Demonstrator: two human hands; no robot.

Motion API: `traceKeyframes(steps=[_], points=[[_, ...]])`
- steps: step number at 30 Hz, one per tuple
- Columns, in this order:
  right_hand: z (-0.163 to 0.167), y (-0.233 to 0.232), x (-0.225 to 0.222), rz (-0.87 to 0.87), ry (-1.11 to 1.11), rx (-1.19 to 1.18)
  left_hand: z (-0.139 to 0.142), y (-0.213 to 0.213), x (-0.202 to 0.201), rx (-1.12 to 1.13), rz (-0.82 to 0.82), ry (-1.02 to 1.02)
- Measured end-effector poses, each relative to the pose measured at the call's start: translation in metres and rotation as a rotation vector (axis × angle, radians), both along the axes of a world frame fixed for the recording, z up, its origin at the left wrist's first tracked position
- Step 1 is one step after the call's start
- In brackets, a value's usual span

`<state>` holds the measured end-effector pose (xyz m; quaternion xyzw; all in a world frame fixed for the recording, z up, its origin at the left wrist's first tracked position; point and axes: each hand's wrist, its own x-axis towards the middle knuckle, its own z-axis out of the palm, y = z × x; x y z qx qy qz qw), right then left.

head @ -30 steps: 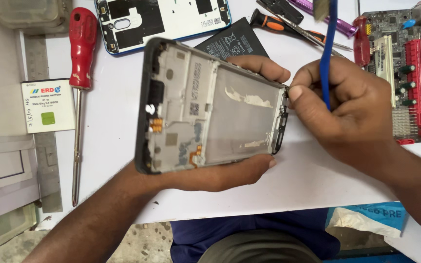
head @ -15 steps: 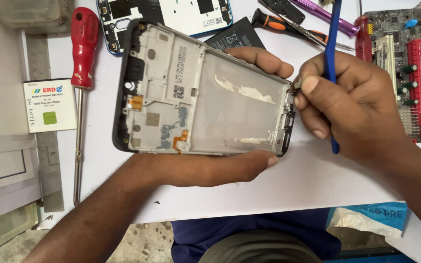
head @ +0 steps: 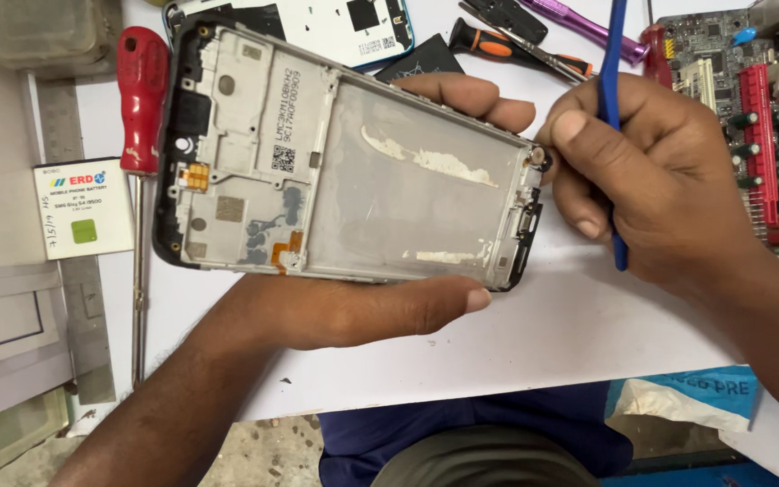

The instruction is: The person pries the old battery out of a disassembled smartphone using a metal pry tool, then scrapes old adhesive residue from the phone frame with a blue plastic pry tool and a brush, and finally presses a new battery into the frame by hand.

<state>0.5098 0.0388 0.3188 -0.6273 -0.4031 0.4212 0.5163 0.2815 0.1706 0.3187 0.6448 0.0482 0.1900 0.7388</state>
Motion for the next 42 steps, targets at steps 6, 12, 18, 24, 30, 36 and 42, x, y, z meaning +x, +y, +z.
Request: traceKeyframes(steps=[6,12,18,24,30,36,42], points=[[0.000,-0.003,0.001,0.013,0.051,-0.040,-0.004,-0.002,-0.002,0.018,-0.029,-0.058],[-0.001,-0.010,0.003,0.116,0.030,0.009,-0.006,-0.003,0.000,-0.013,-0.026,-0.063],[-0.001,-0.012,0.008,0.086,0.101,0.039,-0.005,-0.003,0.007,-0.006,0.282,0.337],[0.000,-0.015,0.012,0.101,0.125,0.089,-0.005,-0.002,0.013,-0.139,0.313,0.254],[-0.001,-0.016,0.013,0.103,0.143,0.090,-0.006,-0.003,0.013,-0.250,0.277,0.155],[-0.001,-0.017,0.013,0.110,0.137,0.099,-0.007,-0.001,0.013,-0.298,0.252,0.139],[-0.001,-0.017,0.013,0.116,0.138,0.102,-0.008,-0.001,0.013,-0.337,0.236,0.111]])
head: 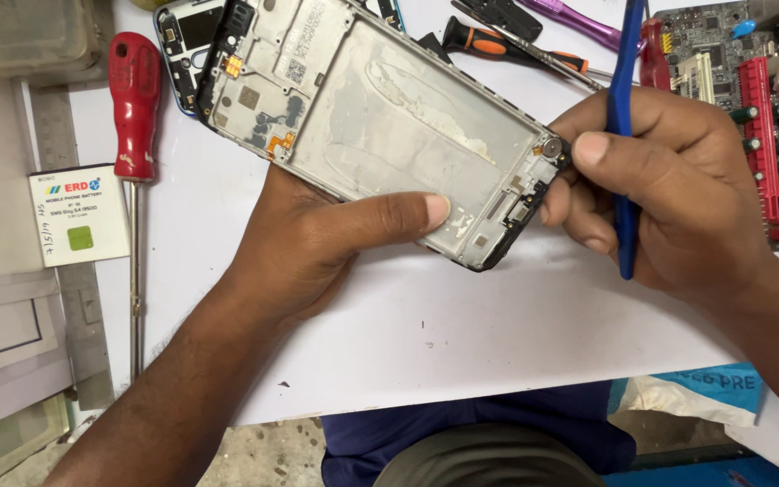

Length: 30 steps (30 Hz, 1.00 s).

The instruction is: The person pries the old battery out of a disassembled smartphone using a metal pry tool, then scrapes old adhesive residue from the phone frame with a blue plastic pry tool and a brush, and finally presses a new battery into the frame by hand.

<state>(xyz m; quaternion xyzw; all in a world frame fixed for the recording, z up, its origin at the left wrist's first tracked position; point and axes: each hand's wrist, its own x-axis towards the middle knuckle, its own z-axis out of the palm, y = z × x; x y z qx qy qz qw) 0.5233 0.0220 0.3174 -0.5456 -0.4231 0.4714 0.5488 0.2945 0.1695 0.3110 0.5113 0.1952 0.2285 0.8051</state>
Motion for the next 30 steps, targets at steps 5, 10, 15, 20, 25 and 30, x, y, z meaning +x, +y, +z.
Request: traceKeyframes(steps=[5,10,15,20,25,30], points=[[-0.001,0.001,0.001,0.028,0.039,0.025,0.000,0.000,0.001,0.031,0.014,0.063],[-0.002,0.002,0.001,0.036,0.087,0.034,0.001,-0.002,0.000,0.098,0.031,0.155],[-0.004,0.001,0.003,0.036,0.060,0.028,0.000,-0.003,-0.001,0.158,0.033,0.253],[-0.007,0.002,0.004,0.005,-0.045,0.000,-0.002,-0.008,-0.003,0.394,0.000,0.286],[-0.008,0.003,0.000,-0.029,-0.093,-0.022,-0.002,-0.017,-0.007,0.484,-0.037,0.239],[-0.007,0.000,-0.002,-0.072,-0.151,-0.055,-0.003,-0.021,-0.008,0.473,-0.074,0.280]])
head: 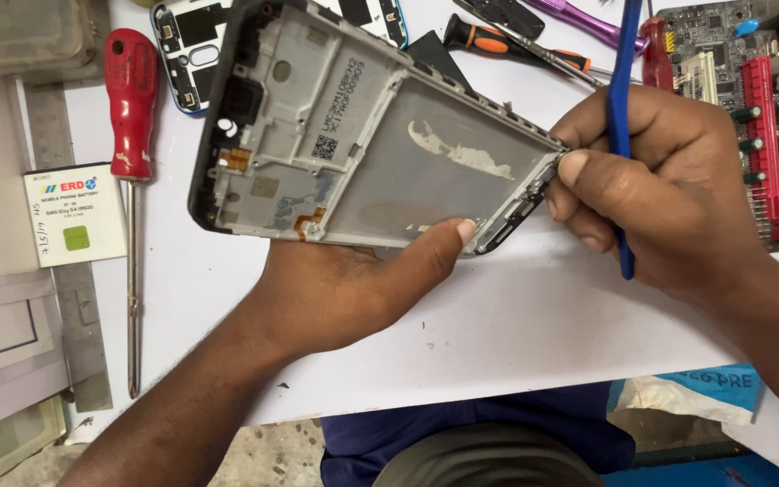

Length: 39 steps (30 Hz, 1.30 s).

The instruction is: The person pries the old battery out of a disassembled smartphone using a metal pry tool, then scrapes old adhesive residue from the phone frame with a blue plastic pry tool and a brush, and finally presses a new battery into the frame by hand.

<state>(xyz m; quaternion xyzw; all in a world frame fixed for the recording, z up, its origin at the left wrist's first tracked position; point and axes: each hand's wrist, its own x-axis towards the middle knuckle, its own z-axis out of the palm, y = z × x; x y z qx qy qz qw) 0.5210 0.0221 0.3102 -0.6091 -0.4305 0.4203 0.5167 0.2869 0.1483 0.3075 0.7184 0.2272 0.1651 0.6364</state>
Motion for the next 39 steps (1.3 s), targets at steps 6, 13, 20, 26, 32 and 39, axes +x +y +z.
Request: traceKeyframes(steps=[6,13,20,26,32,39], points=[[0.000,0.001,-0.002,0.025,0.019,0.033,-0.001,0.003,-0.002,-0.032,0.028,-0.093],[0.007,0.001,0.000,0.095,0.390,0.023,-0.001,0.009,-0.002,-0.114,0.084,-0.110],[0.010,0.003,0.003,0.147,0.581,0.013,0.000,0.011,0.001,-0.176,0.096,-0.102],[0.009,0.000,0.000,0.092,0.487,0.008,0.000,0.010,0.001,-0.214,0.080,-0.141],[0.005,-0.002,0.000,0.083,0.377,0.023,-0.001,0.009,0.002,-0.216,0.090,-0.123],[0.002,-0.002,0.000,0.048,0.303,0.002,-0.001,0.006,0.002,-0.136,0.098,-0.020]])
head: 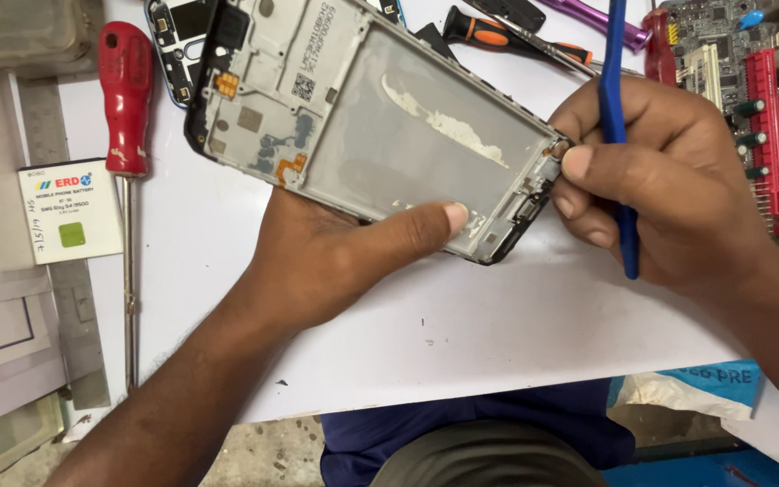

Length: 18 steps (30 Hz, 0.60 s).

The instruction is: The person pries the old battery out of a disassembled smartphone using a metal pry tool, then scrapes old adhesive residue from the phone frame with a blue plastic pry tool and a brush, and finally presses a new battery into the frame by hand.

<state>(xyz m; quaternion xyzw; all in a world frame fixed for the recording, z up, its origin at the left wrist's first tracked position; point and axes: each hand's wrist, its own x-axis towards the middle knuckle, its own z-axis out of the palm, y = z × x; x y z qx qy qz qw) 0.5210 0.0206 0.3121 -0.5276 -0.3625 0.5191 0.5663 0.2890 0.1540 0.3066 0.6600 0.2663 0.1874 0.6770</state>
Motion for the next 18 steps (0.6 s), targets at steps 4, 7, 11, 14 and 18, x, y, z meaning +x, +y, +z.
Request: traceKeyframes(steps=[4,7,11,14,18], points=[[-0.0008,0.0011,0.0002,-0.008,0.000,-0.013,0.0004,-0.0013,0.0002,0.062,-0.024,-0.026],[-0.0012,0.0021,0.0008,0.004,-0.019,0.006,0.0008,-0.0017,-0.0001,0.064,-0.030,-0.014],[-0.0012,0.0023,0.0008,0.009,-0.021,0.019,0.0008,-0.0026,0.0002,0.090,-0.037,-0.029],[-0.0012,0.0024,0.0006,-0.005,-0.059,0.000,0.0004,-0.0035,0.0013,0.111,-0.045,-0.025],[-0.0018,0.0023,0.0005,-0.029,-0.121,-0.029,0.0002,-0.0038,0.0021,0.104,-0.039,-0.049]])
